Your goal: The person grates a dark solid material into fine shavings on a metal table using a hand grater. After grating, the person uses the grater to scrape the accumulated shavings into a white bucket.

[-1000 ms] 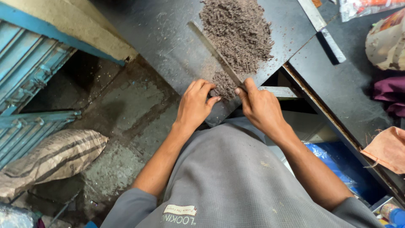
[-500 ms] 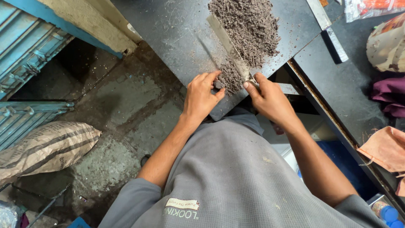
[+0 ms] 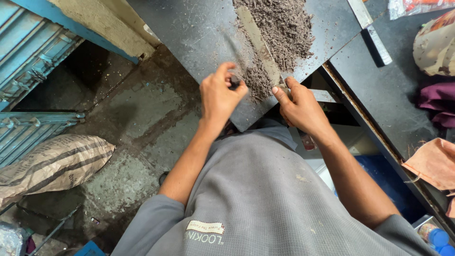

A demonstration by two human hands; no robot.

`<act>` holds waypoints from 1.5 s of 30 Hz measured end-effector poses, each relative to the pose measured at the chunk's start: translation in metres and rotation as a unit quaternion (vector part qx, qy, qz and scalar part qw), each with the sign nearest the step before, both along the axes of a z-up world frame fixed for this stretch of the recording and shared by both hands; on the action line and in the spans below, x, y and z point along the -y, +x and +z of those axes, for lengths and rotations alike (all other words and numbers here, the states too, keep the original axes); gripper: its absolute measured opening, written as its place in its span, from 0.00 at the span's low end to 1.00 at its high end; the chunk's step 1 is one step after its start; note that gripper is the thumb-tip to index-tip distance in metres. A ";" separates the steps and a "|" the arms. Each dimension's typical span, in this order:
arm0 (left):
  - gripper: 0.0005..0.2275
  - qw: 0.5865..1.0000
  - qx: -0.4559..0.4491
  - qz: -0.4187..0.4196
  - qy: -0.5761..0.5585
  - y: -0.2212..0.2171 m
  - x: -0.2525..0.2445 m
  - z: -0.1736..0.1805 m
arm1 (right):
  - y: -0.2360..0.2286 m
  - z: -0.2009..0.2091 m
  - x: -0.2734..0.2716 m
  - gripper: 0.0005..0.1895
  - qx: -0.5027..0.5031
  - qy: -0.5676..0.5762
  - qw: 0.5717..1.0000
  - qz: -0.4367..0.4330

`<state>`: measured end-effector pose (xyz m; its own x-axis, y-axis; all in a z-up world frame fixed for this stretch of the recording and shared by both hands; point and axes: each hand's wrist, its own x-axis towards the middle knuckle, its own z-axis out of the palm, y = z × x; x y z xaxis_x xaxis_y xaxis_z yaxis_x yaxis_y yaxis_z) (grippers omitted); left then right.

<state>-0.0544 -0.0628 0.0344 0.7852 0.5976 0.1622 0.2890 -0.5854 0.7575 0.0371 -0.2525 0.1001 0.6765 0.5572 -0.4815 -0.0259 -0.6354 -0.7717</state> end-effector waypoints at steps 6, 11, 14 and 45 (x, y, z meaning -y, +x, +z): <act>0.19 0.984 -0.021 -0.010 -0.179 -0.002 -0.030 0.019 | -0.005 -0.020 0.004 0.14 0.287 -0.115 0.945 0.106; 0.16 0.989 0.032 0.005 -0.146 -0.016 -0.046 0.018 | -0.003 -0.022 0.016 0.16 0.278 -0.094 0.948 0.124; 0.16 0.982 0.040 0.032 -0.181 -0.027 -0.052 0.015 | -0.005 -0.024 0.019 0.22 0.244 -0.080 0.959 0.118; 0.15 0.994 0.003 0.003 -0.111 -0.035 -0.053 0.005 | -0.017 -0.005 0.027 0.14 0.327 -0.152 0.904 0.230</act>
